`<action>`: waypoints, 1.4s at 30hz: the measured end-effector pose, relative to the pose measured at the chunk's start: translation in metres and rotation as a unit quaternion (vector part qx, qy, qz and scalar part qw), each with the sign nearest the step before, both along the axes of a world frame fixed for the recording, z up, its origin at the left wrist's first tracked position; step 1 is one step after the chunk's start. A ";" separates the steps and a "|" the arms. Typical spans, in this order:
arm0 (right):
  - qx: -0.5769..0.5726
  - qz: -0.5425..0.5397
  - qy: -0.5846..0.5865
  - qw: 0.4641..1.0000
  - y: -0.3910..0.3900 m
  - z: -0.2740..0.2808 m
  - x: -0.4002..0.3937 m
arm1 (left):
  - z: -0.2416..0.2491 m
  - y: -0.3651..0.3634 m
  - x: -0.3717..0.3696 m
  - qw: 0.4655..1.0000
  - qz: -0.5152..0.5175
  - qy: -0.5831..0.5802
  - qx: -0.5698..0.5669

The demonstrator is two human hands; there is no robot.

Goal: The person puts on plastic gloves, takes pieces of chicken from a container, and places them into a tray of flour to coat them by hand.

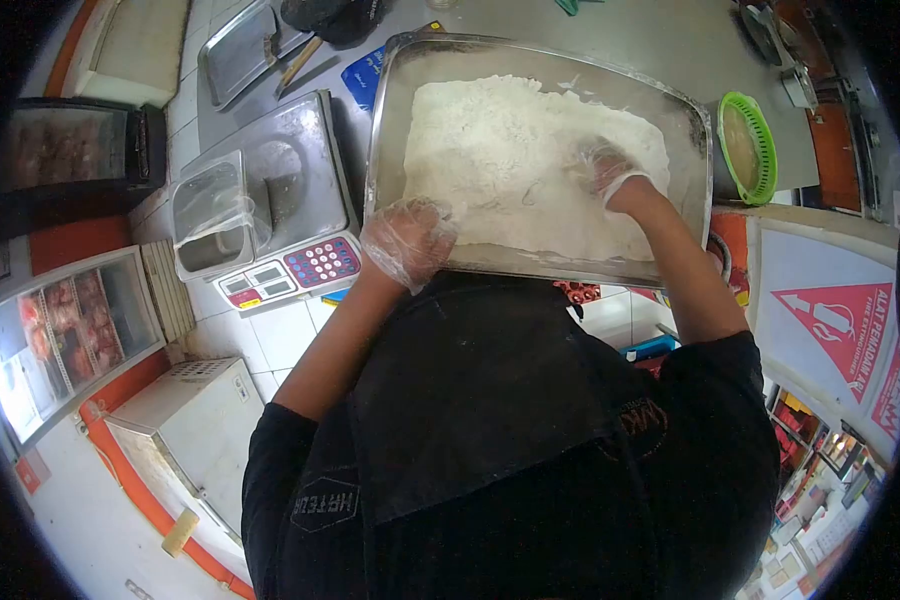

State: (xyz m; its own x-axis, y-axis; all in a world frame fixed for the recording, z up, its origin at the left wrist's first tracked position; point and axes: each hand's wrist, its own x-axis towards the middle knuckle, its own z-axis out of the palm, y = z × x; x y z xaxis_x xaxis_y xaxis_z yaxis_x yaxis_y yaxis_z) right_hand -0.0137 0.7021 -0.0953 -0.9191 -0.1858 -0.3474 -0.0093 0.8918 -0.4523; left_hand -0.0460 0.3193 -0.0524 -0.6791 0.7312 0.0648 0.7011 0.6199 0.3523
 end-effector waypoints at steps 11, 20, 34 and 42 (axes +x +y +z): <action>0.253 0.125 0.185 0.941 -0.065 -0.035 0.004 | 0.013 0.001 0.000 1.000 -0.009 0.007 0.008; 0.142 -0.023 -0.039 0.989 -0.022 0.040 -0.057 | 0.015 0.002 0.001 0.999 -0.010 0.046 0.027; 0.329 0.008 -0.005 0.944 -0.069 0.035 -0.079 | 0.020 0.003 0.000 0.999 0.039 -0.033 0.008; 0.317 -0.001 -0.038 0.948 -0.041 0.008 -0.095 | 0.010 0.002 -0.003 0.999 0.021 -0.028 0.042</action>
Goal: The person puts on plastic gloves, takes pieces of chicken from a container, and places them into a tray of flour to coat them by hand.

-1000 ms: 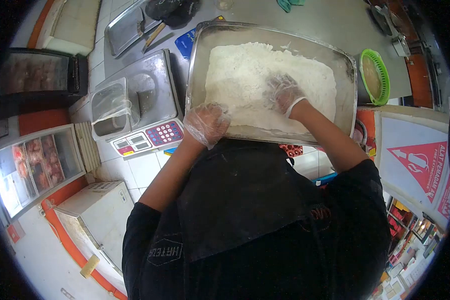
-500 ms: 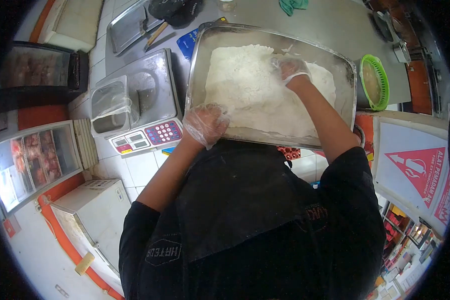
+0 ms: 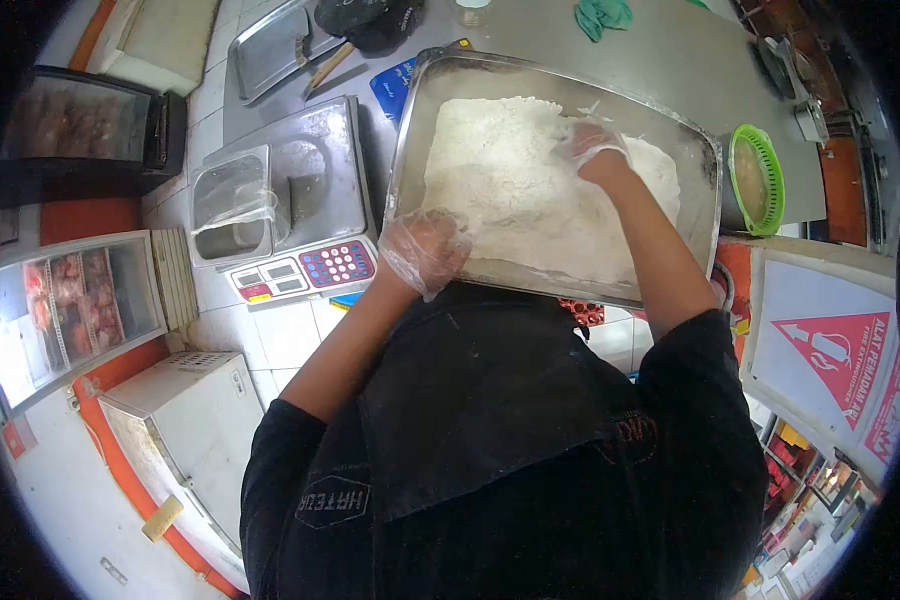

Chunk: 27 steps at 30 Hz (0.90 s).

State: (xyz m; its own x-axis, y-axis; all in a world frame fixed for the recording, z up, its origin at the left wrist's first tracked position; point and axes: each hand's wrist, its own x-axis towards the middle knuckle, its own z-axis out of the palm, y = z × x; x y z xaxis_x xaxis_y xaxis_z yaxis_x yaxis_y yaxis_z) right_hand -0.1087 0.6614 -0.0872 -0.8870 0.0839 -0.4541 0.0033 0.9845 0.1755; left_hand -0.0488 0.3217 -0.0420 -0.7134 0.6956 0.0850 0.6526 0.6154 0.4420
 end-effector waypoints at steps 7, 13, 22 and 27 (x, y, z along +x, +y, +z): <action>-0.298 -0.121 0.124 0.939 0.018 0.064 0.033 | -0.004 -0.002 0.001 1.000 -0.006 0.006 -0.015; -0.301 -0.188 0.083 0.931 0.046 0.101 0.079 | 0.010 0.001 0.002 0.999 0.020 0.004 -0.034; -0.111 -0.232 0.229 0.939 0.231 0.098 0.137 | 0.002 0.001 0.002 0.999 -0.006 0.029 -0.027; 0.085 -0.330 0.220 0.914 0.198 0.166 0.119 | 0.001 -0.002 0.003 1.000 -0.009 0.004 -0.020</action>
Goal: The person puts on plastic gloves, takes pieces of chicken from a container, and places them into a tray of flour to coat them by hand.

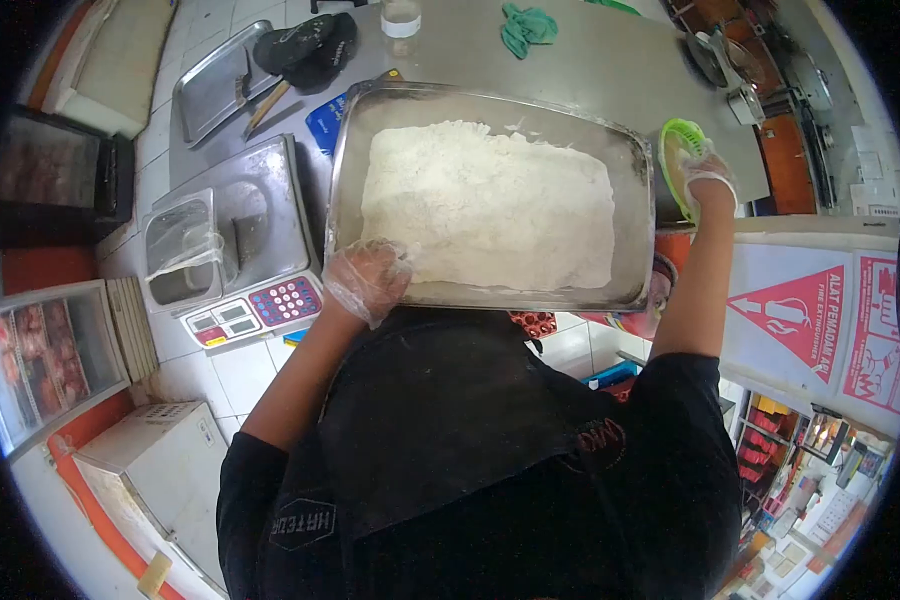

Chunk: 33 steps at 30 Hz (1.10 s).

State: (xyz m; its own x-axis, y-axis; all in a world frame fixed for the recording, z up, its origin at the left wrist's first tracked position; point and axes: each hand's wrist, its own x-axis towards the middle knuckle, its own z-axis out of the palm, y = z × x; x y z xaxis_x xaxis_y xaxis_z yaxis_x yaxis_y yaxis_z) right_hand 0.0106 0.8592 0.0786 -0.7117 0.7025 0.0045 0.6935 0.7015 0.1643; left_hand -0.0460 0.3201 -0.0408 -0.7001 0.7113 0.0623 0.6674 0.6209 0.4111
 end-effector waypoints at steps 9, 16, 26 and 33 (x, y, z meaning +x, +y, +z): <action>-0.239 0.441 -0.029 0.864 -0.202 -0.180 -0.053 | 0.020 0.007 -0.001 0.995 0.013 -0.052 -0.084; -0.147 0.597 -0.189 0.765 -0.331 -0.188 -0.057 | 0.010 0.004 0.001 0.999 0.018 -0.001 -0.045; -0.204 0.687 -0.058 0.695 -0.255 -0.199 -0.077 | 0.008 0.002 0.001 0.999 0.003 0.023 -0.025; -0.069 0.458 -0.052 0.885 -0.148 -0.201 -0.031 | 0.000 0.000 -0.002 0.999 -0.006 0.050 0.008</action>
